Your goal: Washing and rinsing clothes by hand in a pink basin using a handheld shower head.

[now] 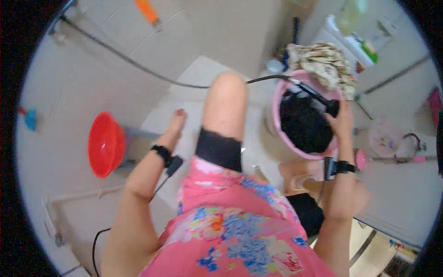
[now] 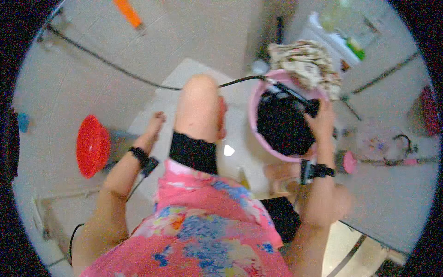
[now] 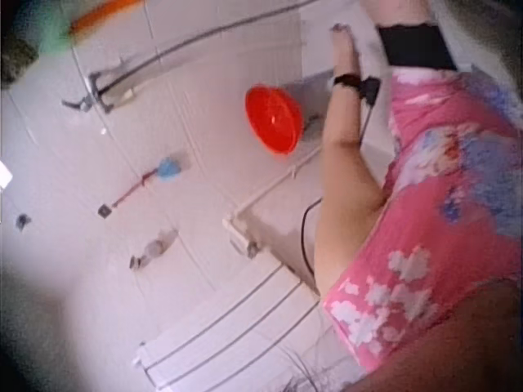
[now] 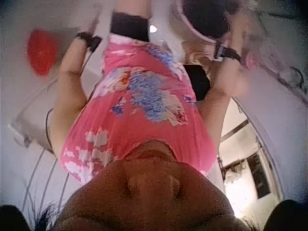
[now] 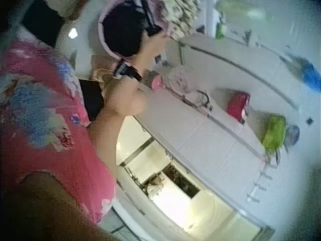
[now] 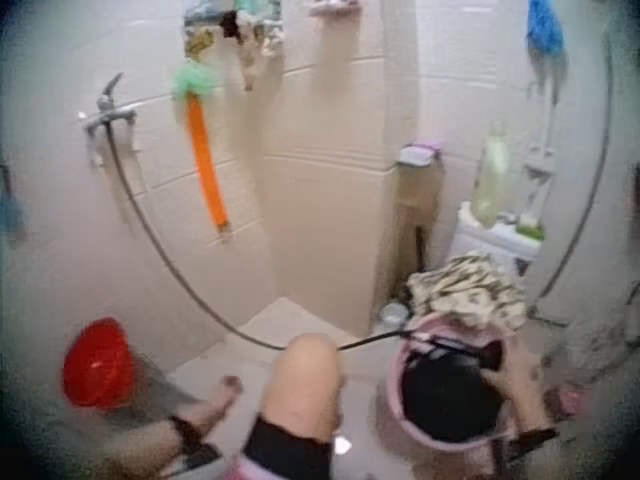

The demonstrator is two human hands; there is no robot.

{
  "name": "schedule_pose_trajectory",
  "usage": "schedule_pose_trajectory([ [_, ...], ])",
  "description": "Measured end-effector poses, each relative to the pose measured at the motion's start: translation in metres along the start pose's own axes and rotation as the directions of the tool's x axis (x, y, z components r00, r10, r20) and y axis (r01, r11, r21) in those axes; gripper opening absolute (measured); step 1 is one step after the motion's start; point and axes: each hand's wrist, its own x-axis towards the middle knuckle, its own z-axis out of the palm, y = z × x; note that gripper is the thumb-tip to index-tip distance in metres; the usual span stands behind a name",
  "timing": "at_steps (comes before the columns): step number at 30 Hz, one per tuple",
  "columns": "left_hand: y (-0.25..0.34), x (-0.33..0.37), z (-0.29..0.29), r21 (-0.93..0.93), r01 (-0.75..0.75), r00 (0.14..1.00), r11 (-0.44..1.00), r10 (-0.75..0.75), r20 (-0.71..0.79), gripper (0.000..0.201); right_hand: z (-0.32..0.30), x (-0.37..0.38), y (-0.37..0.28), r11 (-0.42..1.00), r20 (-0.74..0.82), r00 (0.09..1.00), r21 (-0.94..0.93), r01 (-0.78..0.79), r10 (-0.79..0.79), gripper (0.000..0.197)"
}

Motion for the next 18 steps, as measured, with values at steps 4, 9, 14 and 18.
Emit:
schedule_pose_trajectory([
  [4, 0.165, -0.057, 0.000, -0.071, -0.388, 0.918, 0.919, 0.392, 0.056, 0.032, -0.005, 0.001, -0.020, 0.990, 0.081, 0.987, 0.004, -0.139, 0.138, 0.076],
  [9, 0.276, -0.134, 0.052, -0.006, -0.776, 0.579, 0.630, 0.717, 0.387, 0.027, -0.019, 0.001, -0.025, 0.991, 0.013, 0.991, -0.002, -0.136, 0.136, 0.077],
  [14, 0.308, -0.156, 0.136, -0.118, -0.904, 0.298, 0.410, 0.804, 0.515, 0.029, -0.022, -0.002, -0.017, 0.990, 0.017, 0.991, 0.032, -0.135, 0.135, 0.081],
  [18, 0.312, -0.126, 0.191, 0.007, -0.920, 0.290, 0.392, 0.669, 0.685, 0.035, -0.029, -0.002, -0.022, 0.981, 0.083, 0.980, 0.056, -0.184, 0.179, 0.079],
])
